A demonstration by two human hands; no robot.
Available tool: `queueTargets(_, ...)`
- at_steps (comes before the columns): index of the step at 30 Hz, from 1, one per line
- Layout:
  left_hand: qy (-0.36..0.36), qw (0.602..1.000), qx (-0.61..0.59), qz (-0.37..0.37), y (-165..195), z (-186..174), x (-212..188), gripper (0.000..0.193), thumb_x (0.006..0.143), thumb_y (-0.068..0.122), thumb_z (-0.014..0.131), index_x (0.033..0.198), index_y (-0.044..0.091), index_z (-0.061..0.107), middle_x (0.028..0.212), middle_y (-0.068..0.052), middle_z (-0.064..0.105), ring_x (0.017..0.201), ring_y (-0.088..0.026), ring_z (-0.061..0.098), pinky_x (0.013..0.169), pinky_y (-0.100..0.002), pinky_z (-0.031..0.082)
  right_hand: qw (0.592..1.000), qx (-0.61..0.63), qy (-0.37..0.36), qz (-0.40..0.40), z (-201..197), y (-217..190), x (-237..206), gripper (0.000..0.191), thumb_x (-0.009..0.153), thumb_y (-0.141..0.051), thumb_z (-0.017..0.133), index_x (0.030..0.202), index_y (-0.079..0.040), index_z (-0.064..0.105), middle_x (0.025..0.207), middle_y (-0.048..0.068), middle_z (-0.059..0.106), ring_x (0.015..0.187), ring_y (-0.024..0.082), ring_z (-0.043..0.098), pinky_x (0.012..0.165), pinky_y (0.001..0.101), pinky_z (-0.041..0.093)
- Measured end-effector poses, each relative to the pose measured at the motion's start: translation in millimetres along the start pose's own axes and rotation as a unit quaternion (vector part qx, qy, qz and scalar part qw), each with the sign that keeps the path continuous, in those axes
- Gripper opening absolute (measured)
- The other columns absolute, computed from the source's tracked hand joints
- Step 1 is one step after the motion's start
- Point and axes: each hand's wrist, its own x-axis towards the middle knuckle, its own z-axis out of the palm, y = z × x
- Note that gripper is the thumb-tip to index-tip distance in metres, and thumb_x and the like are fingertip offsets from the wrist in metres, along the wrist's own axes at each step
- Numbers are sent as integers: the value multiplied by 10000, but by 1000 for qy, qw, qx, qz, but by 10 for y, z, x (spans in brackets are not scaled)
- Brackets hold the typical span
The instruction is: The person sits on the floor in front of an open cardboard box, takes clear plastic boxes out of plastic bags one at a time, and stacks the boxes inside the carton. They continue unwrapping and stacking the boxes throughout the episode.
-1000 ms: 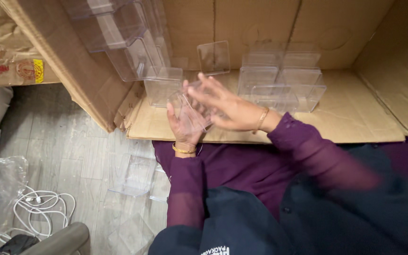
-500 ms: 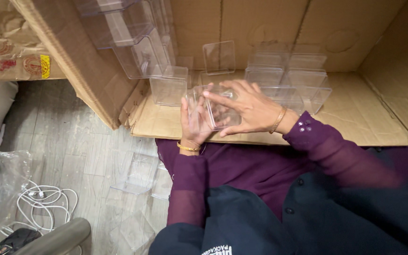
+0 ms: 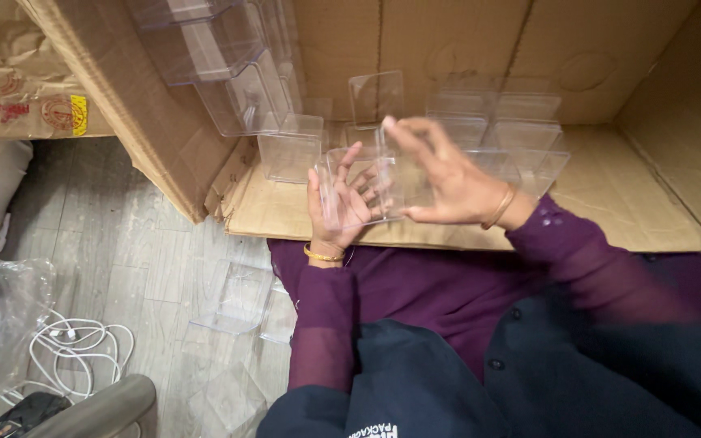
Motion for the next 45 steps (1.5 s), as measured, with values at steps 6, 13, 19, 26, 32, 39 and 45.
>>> queueTargets(6,49,998,23,-26,-47,-101,52,857,992,767,312,1623,187,289,1517,-248,483,1299,-420,568,1043,-616,503,998,46,-40,-22,11,-71,91,1297,717,-343,917,1667,-138,58,1475,220,344,1367,397,449,1112,458,455)
queueTargets(13,16,1000,12,-20,-55,-98,57,820,1018,748,326,1621,191,317,1504,-234,475,1323,-419,555,1048,-632,500,999,25,-43,3,63,-28,119,1343,677,-368,931,1654,-152,35,1465,218,345,1367,389,432,1131,465,433)
queueTargets(19,17,990,136,28,231,270,-129,886,938,706,524,1593,135,351,1663,-170,331,1485,-414,390,1188,-641,372,996,61,25,59,-1,26,-146,1335,740,-356,909,1675,-180,-27,1555,195,358,1476,373,389,1235,512,343)
queueTargets(26,214,852,423,-221,1299,909,-1651,742,918,514,546,1499,56,486,1598,-110,471,1477,-264,415,1174,-464,351,925,351,-4,149,728,145,-274,1226,842,-292,827,1665,-204,-77,1622,199,287,1512,351,364,1199,503,365)
queueTargets(32,161,567,754,-290,1149,758,-1787,485,972,393,560,1352,99,622,1339,-101,698,1242,-236,659,1042,-335,488,883,437,10,170,1168,262,-256,1190,846,-265,790,1676,-214,-61,1596,202,326,1478,336,393,1195,487,377)
queueTargets(39,130,496,852,102,376,-146,393,280,922,115,590,1135,-53,659,1083,-311,667,1049,-488,624,916,-535,501,840,485,186,156,1269,265,-362,1246,821,-459,791,1690,-139,-43,1573,196,344,1428,322,424,1175,458,397)
queueTargets(45,423,468,765,-131,76,-801,1452,690,861,138,684,1435,-68,360,1214,-347,604,1071,-466,644,937,-520,522,926,306,198,99,1339,167,-438,1268,838,-540,783,1691,-110,-51,1622,193,326,1520,342,415,1269,480,362)
